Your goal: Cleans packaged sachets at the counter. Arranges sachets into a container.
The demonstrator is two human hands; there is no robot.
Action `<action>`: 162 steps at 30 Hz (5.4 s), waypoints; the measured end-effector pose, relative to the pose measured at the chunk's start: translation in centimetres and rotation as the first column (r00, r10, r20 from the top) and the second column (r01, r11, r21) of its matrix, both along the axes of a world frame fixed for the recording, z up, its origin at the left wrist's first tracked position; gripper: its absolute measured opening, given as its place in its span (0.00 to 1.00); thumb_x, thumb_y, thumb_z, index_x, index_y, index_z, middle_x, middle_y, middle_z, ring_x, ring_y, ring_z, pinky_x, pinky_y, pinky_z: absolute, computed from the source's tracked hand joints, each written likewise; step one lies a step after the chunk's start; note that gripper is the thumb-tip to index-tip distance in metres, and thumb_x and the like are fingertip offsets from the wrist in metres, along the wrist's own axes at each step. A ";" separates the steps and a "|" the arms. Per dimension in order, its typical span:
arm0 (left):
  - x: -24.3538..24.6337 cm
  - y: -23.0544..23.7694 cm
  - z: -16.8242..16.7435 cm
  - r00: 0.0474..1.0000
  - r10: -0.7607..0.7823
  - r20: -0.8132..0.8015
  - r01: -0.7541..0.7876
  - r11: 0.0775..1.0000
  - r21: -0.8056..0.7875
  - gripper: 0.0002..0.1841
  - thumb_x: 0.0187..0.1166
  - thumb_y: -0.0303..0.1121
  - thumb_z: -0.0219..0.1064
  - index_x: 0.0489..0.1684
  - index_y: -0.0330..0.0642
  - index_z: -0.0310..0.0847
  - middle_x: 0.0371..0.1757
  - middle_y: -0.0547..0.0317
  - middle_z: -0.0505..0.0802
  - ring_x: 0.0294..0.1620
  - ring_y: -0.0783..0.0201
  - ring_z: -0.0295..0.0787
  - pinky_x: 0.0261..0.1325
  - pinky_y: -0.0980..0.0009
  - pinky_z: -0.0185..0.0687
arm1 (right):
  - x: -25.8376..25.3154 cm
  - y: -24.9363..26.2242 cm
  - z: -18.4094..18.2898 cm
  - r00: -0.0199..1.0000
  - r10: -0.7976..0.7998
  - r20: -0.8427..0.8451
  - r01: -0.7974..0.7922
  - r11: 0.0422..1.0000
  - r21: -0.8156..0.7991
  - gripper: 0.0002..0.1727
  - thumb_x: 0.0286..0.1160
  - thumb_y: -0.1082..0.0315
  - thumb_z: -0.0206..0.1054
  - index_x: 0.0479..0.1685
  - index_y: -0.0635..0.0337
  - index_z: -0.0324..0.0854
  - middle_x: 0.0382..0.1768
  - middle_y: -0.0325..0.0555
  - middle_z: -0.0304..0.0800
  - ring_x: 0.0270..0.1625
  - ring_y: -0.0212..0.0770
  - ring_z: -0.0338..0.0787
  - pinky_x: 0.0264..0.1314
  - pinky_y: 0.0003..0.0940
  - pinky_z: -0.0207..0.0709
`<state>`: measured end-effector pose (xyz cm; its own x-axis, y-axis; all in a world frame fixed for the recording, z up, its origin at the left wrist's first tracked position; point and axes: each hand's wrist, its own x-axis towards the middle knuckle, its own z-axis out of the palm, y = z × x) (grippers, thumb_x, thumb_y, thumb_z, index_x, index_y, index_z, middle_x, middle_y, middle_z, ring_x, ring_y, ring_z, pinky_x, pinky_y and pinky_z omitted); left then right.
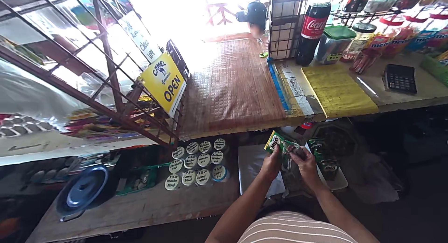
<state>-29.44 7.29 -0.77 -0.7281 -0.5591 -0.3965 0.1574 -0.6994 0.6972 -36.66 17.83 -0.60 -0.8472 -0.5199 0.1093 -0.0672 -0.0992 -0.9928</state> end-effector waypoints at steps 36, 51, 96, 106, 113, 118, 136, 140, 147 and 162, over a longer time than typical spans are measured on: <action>2.1 0.7 -0.7 0.978 0.038 -0.204 0.063 0.883 0.465 0.33 0.92 0.51 0.23 0.49 0.46 0.80 0.36 0.55 0.95 0.36 0.62 0.94 0.39 0.65 0.90 | -0.5 2.4 -3.1 0.422 0.482 -0.768 -0.347 0.868 0.354 0.20 0.71 0.78 0.68 0.64 0.66 0.87 0.65 0.63 0.89 0.70 0.60 0.88 0.76 0.46 0.79; -7.0 5.4 -0.6 0.807 -0.479 0.346 0.559 0.428 -0.710 0.14 0.81 0.28 0.66 0.58 0.26 0.81 0.48 0.50 0.93 0.49 0.70 0.91 0.60 0.70 0.85 | -7.7 16.9 -1.9 0.820 -0.483 -0.307 0.563 0.775 0.287 0.26 0.65 0.69 0.80 0.56 0.84 0.81 0.50 0.68 0.91 0.54 0.47 0.93 0.66 0.40 0.83; -5.7 -6.4 -9.3 0.929 -0.282 0.239 0.333 0.919 -0.211 0.22 0.95 0.35 0.45 0.83 0.35 0.60 0.67 0.47 0.83 0.60 0.62 0.83 0.63 0.64 0.81 | -5.1 13.1 -0.6 0.876 -0.415 0.247 0.360 0.902 0.240 0.18 0.87 0.67 0.57 0.66 0.71 0.75 0.46 0.39 0.89 0.45 0.19 0.88 0.53 0.18 0.83; -0.3 -1.8 -0.9 0.913 -0.378 -0.153 0.363 0.924 -0.116 0.15 0.88 0.23 0.50 0.71 0.36 0.65 0.51 0.56 0.92 0.51 0.64 0.91 0.60 0.61 0.87 | -2.6 2.6 4.2 0.758 0.131 -0.639 0.050 0.965 0.257 0.21 0.79 0.69 0.64 0.64 0.76 0.82 0.64 0.63 0.88 0.69 0.49 0.88 0.75 0.43 0.79; 1.2 -1.5 0.9 0.825 -0.536 0.180 0.485 0.508 -0.712 0.18 0.86 0.25 0.55 0.69 0.22 0.72 0.59 0.45 0.88 0.59 0.69 0.86 0.69 0.69 0.81 | -4.7 -1.4 1.4 0.724 0.348 -0.595 -0.105 0.909 0.403 0.21 0.87 0.63 0.58 0.64 0.71 0.85 0.66 0.60 0.89 0.76 0.56 0.83 0.83 0.52 0.71; 0.8 -1.7 2.3 0.966 -0.258 -0.004 0.245 0.923 -0.298 0.18 0.94 0.32 0.41 0.69 0.30 0.69 0.50 0.55 0.90 0.51 0.68 0.89 0.60 0.65 0.86 | -8.1 1.3 2.6 0.876 -0.112 -0.470 0.224 0.956 0.190 0.22 0.85 0.69 0.58 0.69 0.78 0.75 0.61 0.67 0.87 0.63 0.46 0.90 0.71 0.39 0.80; -1.8 -0.9 3.7 0.962 0.025 -0.273 -0.008 0.998 0.062 0.25 0.96 0.44 0.28 0.67 0.39 0.68 0.52 0.54 0.90 0.55 0.64 0.88 0.63 0.66 0.83 | -2.6 2.6 0.7 0.929 -0.084 0.359 0.073 0.996 0.043 0.23 0.96 0.59 0.41 0.68 0.67 0.74 0.49 0.42 0.88 0.49 0.24 0.88 0.55 0.24 0.84; -1.4 1.0 2.6 0.990 -0.103 -0.097 0.065 0.939 -0.336 0.26 0.95 0.36 0.32 0.81 0.25 0.56 0.67 0.46 0.82 0.65 0.70 0.81 0.72 0.70 0.76 | -0.2 0.3 2.4 0.815 0.036 0.578 0.031 0.994 -0.106 0.22 0.92 0.63 0.51 0.80 0.63 0.63 0.53 0.45 0.87 0.50 0.30 0.90 0.53 0.30 0.87; 1.7 -2.8 0.7 0.874 -0.463 -0.146 0.366 0.827 -0.426 0.25 0.84 0.38 0.53 0.77 0.33 0.66 0.61 0.53 0.90 0.60 0.61 0.90 0.65 0.57 0.86 | -5.0 2.9 2.2 0.993 0.116 -0.005 -0.115 0.989 0.097 0.25 0.61 0.74 0.73 0.62 0.71 0.78 0.45 0.40 0.92 0.45 0.23 0.91 0.53 0.21 0.87; 2.5 -0.4 1.8 0.990 -0.080 -0.120 0.046 0.964 -0.261 0.14 0.80 0.18 0.59 0.62 0.31 0.75 0.47 0.58 0.93 0.47 0.69 0.92 0.59 0.67 0.88 | -4.6 2.8 5.5 0.930 -0.161 -0.331 0.204 0.974 0.100 0.19 0.87 0.67 0.55 0.56 0.79 0.80 0.42 0.47 0.88 0.44 0.20 0.86 0.54 0.18 0.80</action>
